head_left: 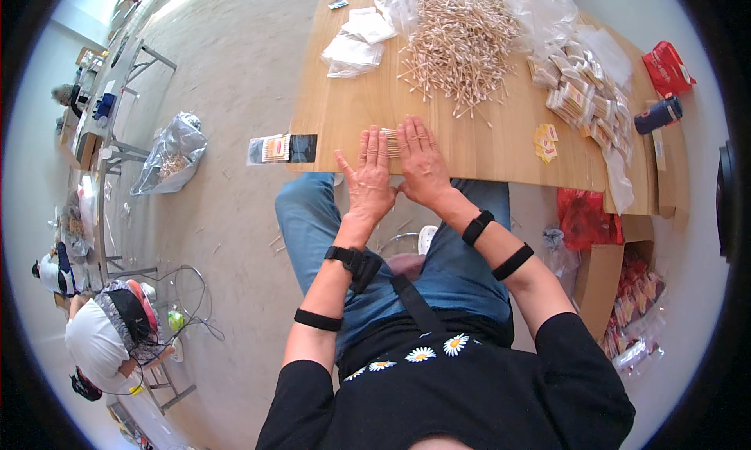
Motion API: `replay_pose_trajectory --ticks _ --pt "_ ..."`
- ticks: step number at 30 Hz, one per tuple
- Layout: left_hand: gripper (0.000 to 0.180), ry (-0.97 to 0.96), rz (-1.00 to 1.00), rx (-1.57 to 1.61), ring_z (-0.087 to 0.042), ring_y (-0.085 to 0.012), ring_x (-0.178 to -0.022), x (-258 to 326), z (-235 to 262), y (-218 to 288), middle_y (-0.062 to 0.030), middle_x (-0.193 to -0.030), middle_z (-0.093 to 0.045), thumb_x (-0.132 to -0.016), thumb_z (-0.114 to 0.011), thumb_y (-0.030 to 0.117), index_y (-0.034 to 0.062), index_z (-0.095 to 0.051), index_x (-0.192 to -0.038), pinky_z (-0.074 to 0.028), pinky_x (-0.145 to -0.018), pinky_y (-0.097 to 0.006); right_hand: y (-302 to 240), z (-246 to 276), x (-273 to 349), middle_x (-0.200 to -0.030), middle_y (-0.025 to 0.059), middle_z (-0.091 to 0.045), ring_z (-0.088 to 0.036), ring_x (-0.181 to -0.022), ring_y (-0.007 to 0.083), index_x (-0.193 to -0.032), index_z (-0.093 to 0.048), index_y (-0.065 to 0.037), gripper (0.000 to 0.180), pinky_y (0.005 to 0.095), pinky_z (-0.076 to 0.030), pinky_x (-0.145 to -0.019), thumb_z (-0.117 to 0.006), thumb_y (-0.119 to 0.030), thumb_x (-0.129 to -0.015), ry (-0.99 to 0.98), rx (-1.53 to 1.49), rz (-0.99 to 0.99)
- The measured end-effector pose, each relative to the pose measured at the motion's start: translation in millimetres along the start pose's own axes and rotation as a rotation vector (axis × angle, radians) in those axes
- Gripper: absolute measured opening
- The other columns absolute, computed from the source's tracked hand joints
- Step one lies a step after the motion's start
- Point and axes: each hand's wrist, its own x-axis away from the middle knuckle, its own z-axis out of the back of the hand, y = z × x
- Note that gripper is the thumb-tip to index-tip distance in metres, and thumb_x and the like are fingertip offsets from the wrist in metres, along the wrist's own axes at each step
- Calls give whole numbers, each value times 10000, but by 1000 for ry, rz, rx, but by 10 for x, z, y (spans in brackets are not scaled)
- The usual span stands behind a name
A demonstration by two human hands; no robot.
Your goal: The recorder is sorting cotton swabs (Q-tips) on a table and placing them into small paper or plastic packaging.
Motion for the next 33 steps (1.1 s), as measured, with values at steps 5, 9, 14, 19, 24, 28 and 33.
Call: replay_pose_trajectory --ticks 5,9,14,19,24,28,33 --pt "1145 -49 -6 -54 -128 -226 -1546 -3 137 -87 -83 -1665 -162 -646 -822 272 90 -192 -1585 -3 -1147 -716 29 -11 6 -1567 281 -263 -217 -1493 405 -1488 -283 90 1130 461 -185 -1235 -877 -226 -581 14 43 26" --pt "1177 -78 57 -79 -116 -229 -1547 -20 151 -120 -80 -1669 -143 -626 -840 294 83 -190 -1584 -15 -1149 -715 9 44 8 -1565 282 -266 -223 -1492 401 -1487 -286 90 1115 456 -188 -1235 -869 -218 -588 -2 12 23" --pt "1238 -59 35 -94 -102 -253 -1547 2 85 -35 -89 -1672 -103 -622 -878 304 66 -141 -1587 -26 -1143 -722 -22 28 -3 -1564 281 -271 -221 -1494 396 -1486 -292 85 1103 452 -181 -1237 -860 -233 -595 -6 18 3" --pt "1177 -50 23 -86 -118 -241 -1547 16 105 -46 -93 -1665 -144 -629 -850 313 69 -197 -1578 -23 -1145 -721 -42 34 -20 -1561 282 -276 -224 -1493 397 -1478 -307 83 1094 453 -169 -1240 -856 -260 -597 -12 51 -14" --pt "1131 -40 72 -57 -121 -233 -1547 -90 155 -80 -80 -1665 -162 -631 -819 241 85 -218 -1577 -17 -1145 -724 -44 56 -21 -1549 290 -293 -234 -1485 409 -1459 -332 91 1069 454 -167 -1240 -855 -272 -600 -13 13 0" --pt "1089 -49 48 -24 -123 -223 -1547 -166 123 -44 -68 -1664 -172 -634 -790 195 85 -245 -1570 -8 -1145 -726 -45 74 -22 -1544 295 -297 -233 -1485 412 -1455 -336 94 1065 455 -168 -1240 -853 -271 -599 -7 -4 6" --pt "1207 -4 -9 -89 -120 -233 -1546 -60 -15 -27 -76 -1668 -141 -596 -858 217 97 -175 -1584 -16 -1151 -712 -33 4 -23 -1542 291 -301 -236 -1483 411 -1452 -344 92 1042 455 -172 -1240 -845 -259 -608 17 83 6"
